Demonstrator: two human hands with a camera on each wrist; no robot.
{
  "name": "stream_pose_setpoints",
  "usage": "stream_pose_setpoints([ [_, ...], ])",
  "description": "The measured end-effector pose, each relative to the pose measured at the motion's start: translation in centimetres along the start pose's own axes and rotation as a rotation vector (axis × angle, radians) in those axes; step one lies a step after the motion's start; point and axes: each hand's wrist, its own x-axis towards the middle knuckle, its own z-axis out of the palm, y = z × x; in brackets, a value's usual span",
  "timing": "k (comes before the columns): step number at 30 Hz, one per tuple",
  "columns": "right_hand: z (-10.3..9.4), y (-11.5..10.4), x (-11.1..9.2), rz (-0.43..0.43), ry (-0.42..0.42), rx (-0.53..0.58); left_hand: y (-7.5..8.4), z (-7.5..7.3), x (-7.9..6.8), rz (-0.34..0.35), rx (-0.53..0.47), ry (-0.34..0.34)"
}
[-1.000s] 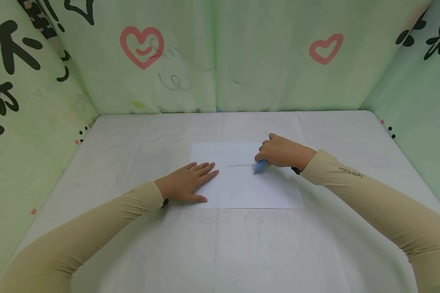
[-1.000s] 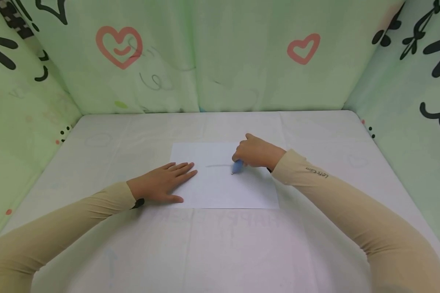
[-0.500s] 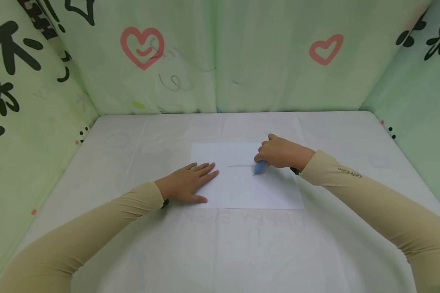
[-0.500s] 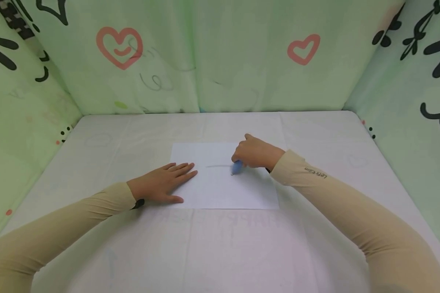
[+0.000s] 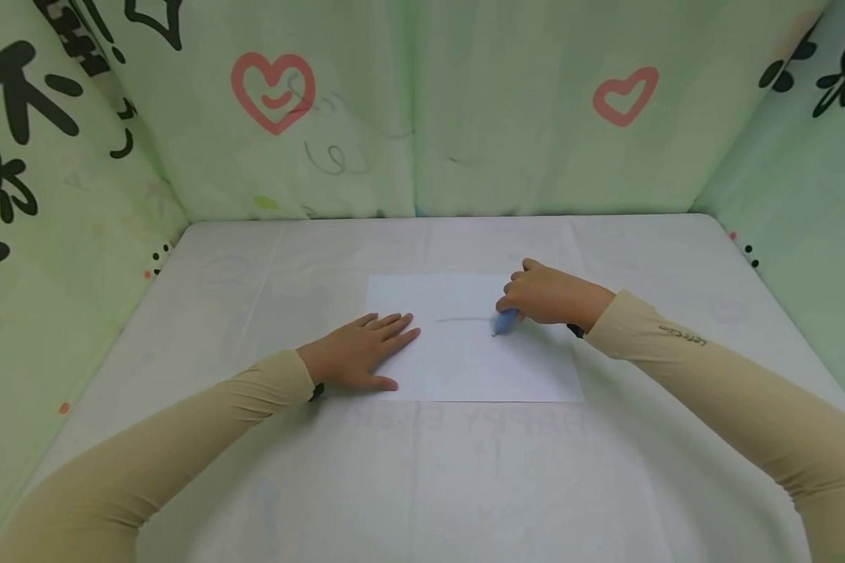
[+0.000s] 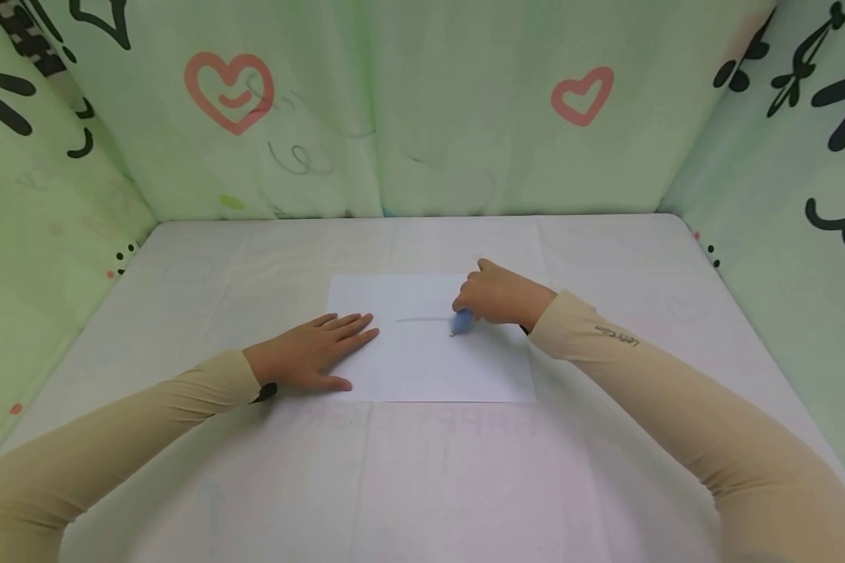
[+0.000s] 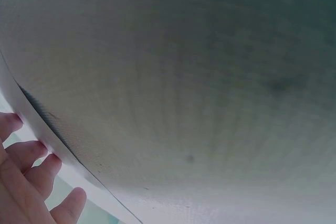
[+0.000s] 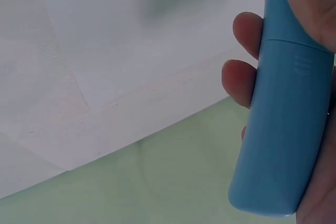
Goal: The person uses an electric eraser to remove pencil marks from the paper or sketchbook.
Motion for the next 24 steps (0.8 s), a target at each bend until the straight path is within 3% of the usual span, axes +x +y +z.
stream_pose_setpoints([
  [6,0.30,-0.09,-0.28,-0.008,0.055,-0.025,-0.01,0.11,0.08,-0.001,0.008,0.001],
  [24,0.50,-0.12,-0.17,0.003,0.052,-0.022,0.07,0.07,-0.03,0.007,0.009,0.010],
])
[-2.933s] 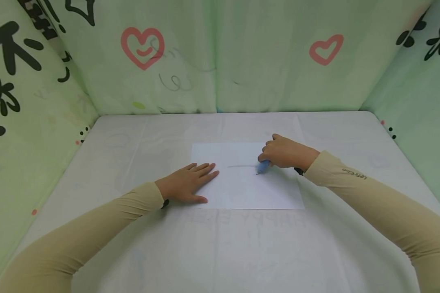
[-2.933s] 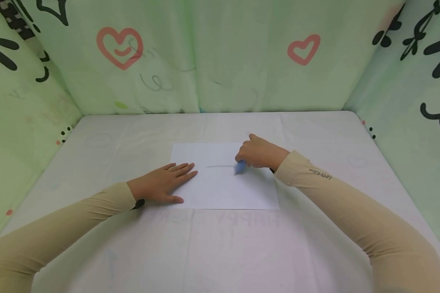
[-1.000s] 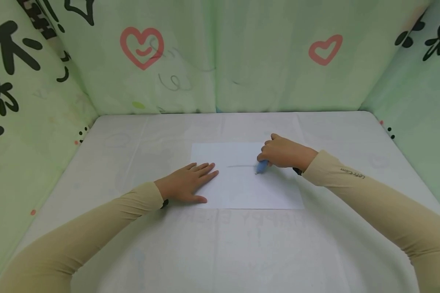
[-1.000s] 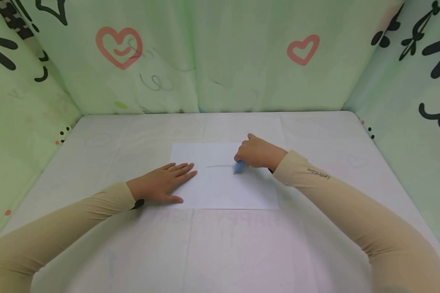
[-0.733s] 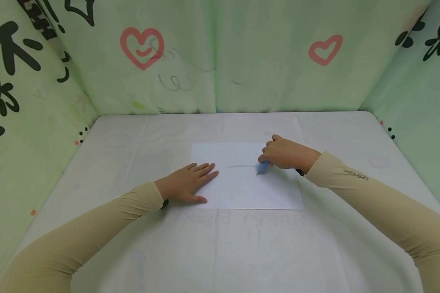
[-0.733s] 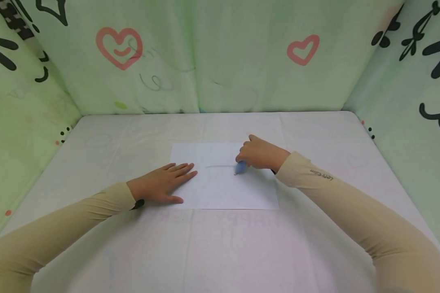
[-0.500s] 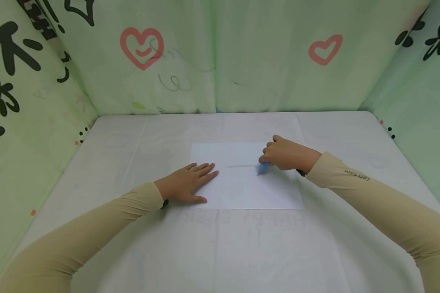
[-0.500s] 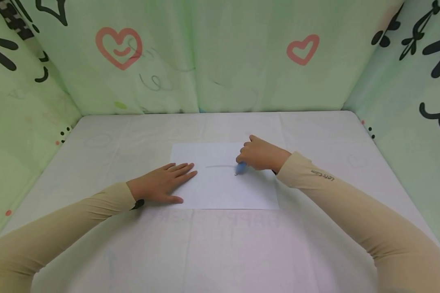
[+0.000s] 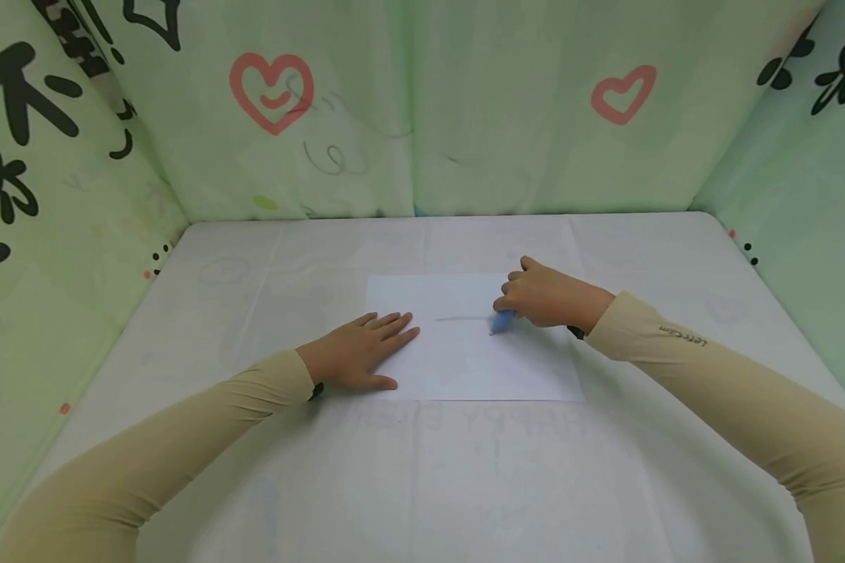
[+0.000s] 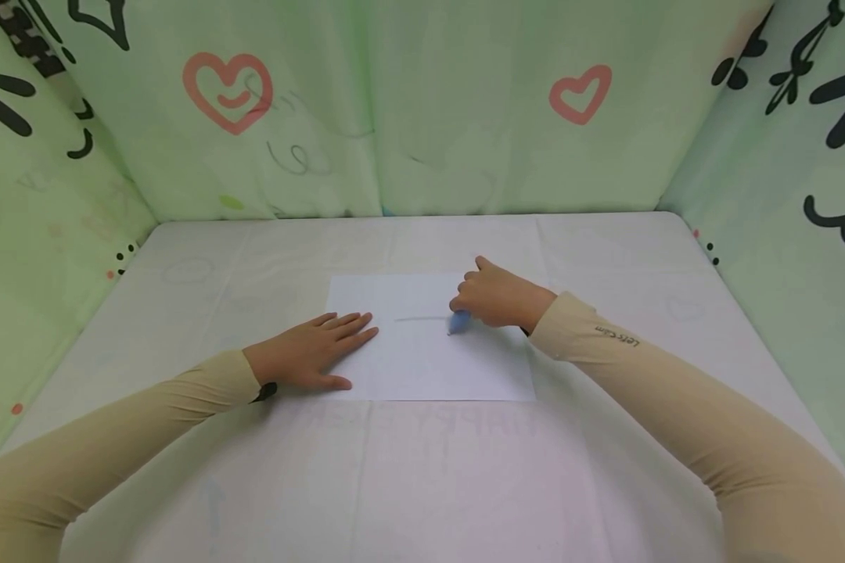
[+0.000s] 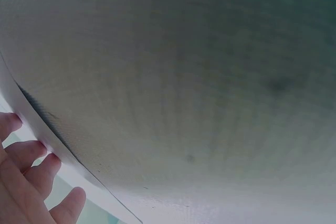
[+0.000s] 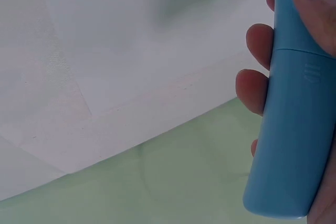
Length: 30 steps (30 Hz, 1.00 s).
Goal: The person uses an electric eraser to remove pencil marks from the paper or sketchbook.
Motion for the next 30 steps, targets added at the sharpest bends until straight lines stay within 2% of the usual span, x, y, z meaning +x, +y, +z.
stream_pose_setpoints([
  [15,-0.11,-0.24,0.29,-0.001,-0.011,0.011,-0.16,0.03,0.06,-0.008,0.007,-0.018],
  [30,-0.15,-0.14,0.53,-0.001,-0.034,0.017,-0.14,0.10,-0.03,0.001,-0.009,0.005],
])
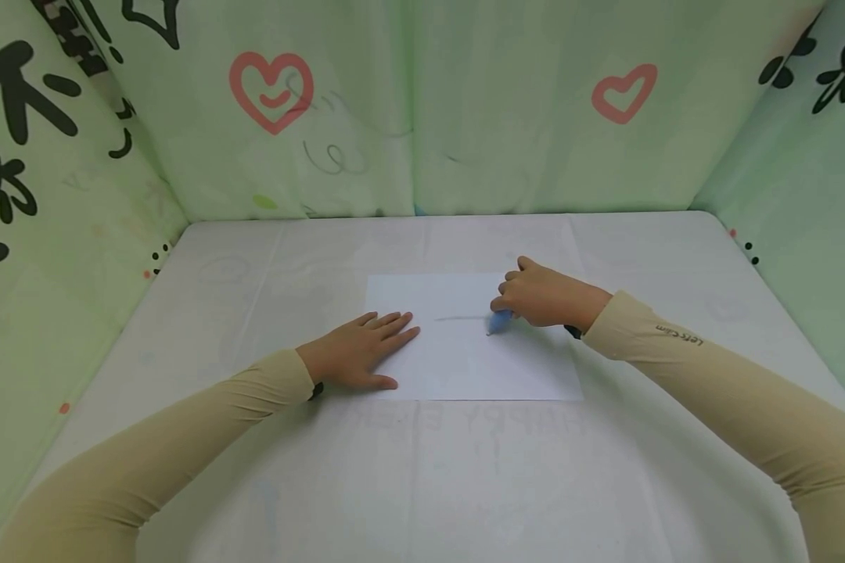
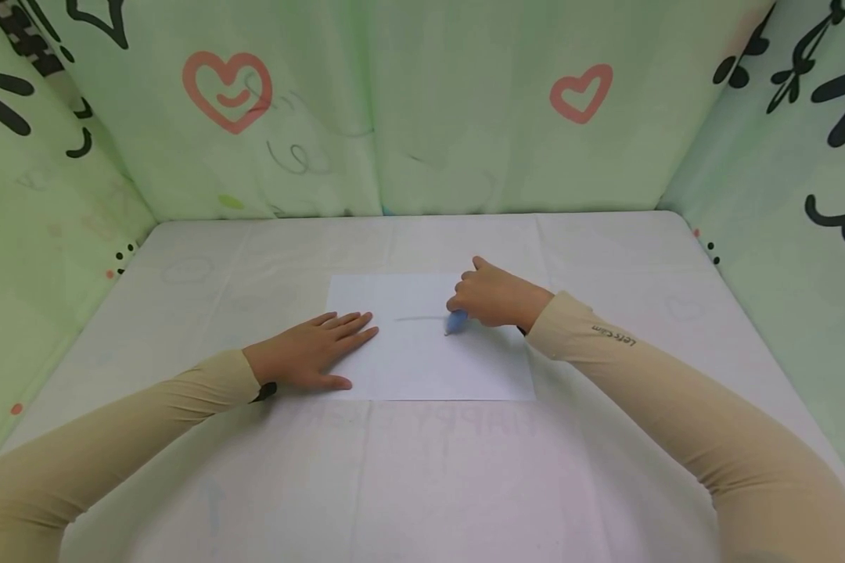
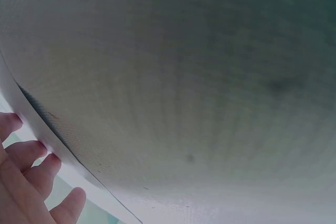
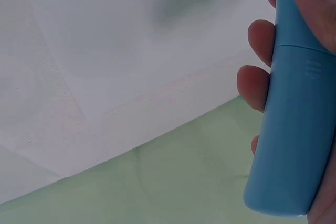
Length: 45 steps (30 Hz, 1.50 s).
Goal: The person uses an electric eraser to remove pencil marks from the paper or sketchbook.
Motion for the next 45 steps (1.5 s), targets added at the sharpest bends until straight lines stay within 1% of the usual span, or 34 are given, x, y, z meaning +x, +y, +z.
stream_pose_setpoints([
  [4,-0.02,0.03,0.06,0.010,-0.019,0.012,-0.03,0.03,0.02,0.010,-0.002,0.010],
  [10,-0.06,0.02,0.14,0.016,-0.033,0.019,0.00,-0.01,0.07,0.010,-0.001,0.005],
  [30,-0.25,0.20,-0.03,0.026,-0.045,0.054,0.00,0.02,0.05,0.011,0.006,0.010],
  [41,-0.69,0.11,-0.23,0.024,-0.037,0.020,0.05,-0.11,0.08,0.008,0.011,0.003],
  [45,-0.52,0.20,-0.29,0.029,-0.040,0.026,0.06,-0.14,0.08,0.011,0.010,0.004],
])
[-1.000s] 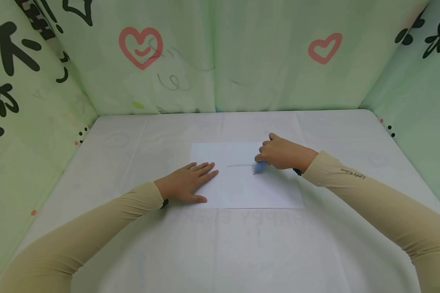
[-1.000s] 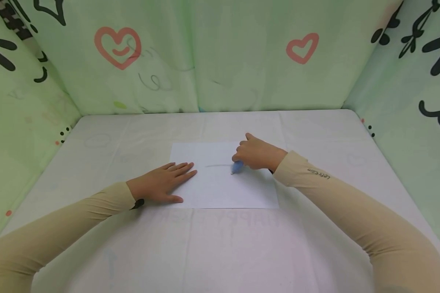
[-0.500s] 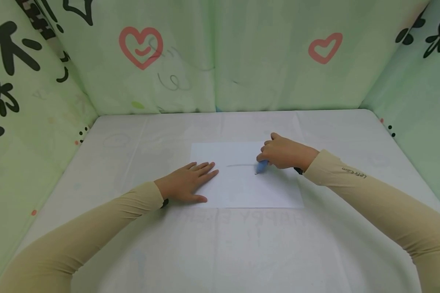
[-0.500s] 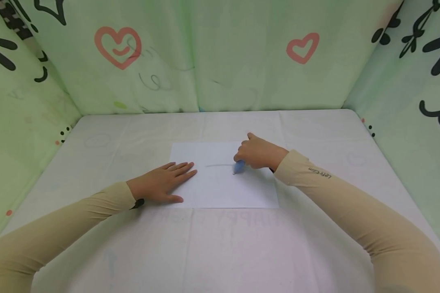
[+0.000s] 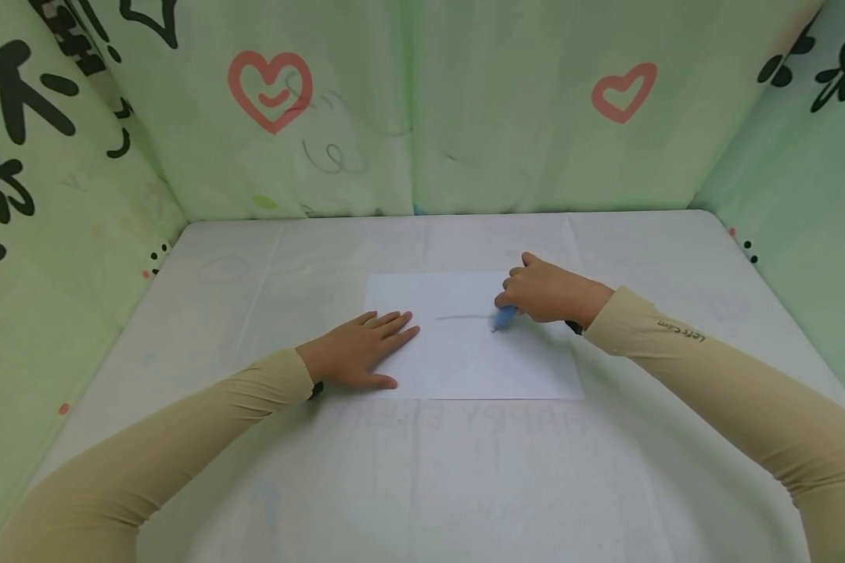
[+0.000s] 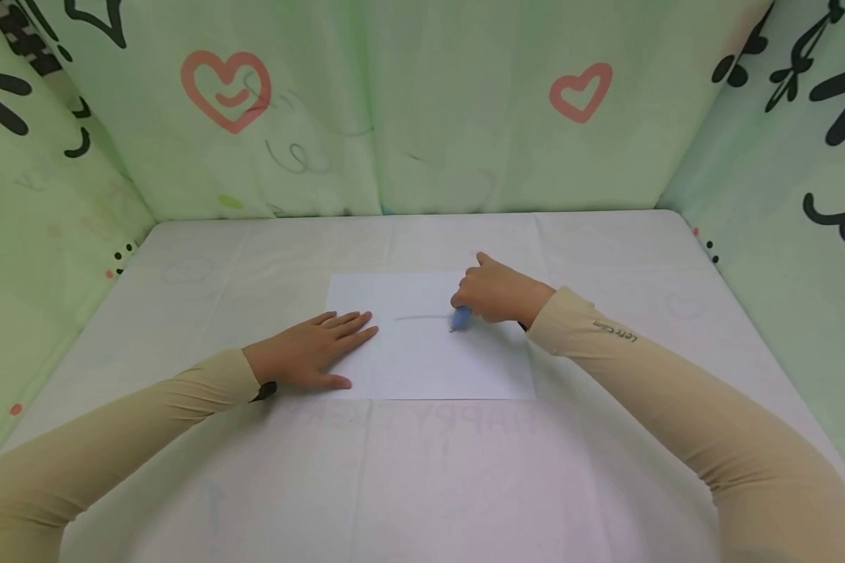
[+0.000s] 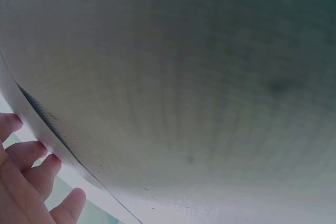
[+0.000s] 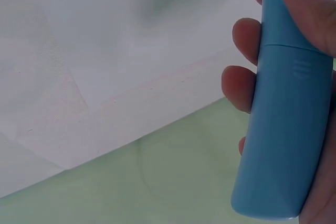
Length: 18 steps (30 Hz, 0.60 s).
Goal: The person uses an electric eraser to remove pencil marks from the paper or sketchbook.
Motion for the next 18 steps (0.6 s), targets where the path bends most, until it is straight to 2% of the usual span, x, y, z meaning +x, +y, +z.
stream_pose_setpoints([
  [10,0.14,0.17,0.04,0.021,-0.033,0.010,-0.01,0.19,0.09,-0.035,0.010,-0.026],
  [18,0.16,0.22,-0.01,0.023,-0.035,0.001,0.01,0.10,0.05,-0.033,0.008,-0.024],
])
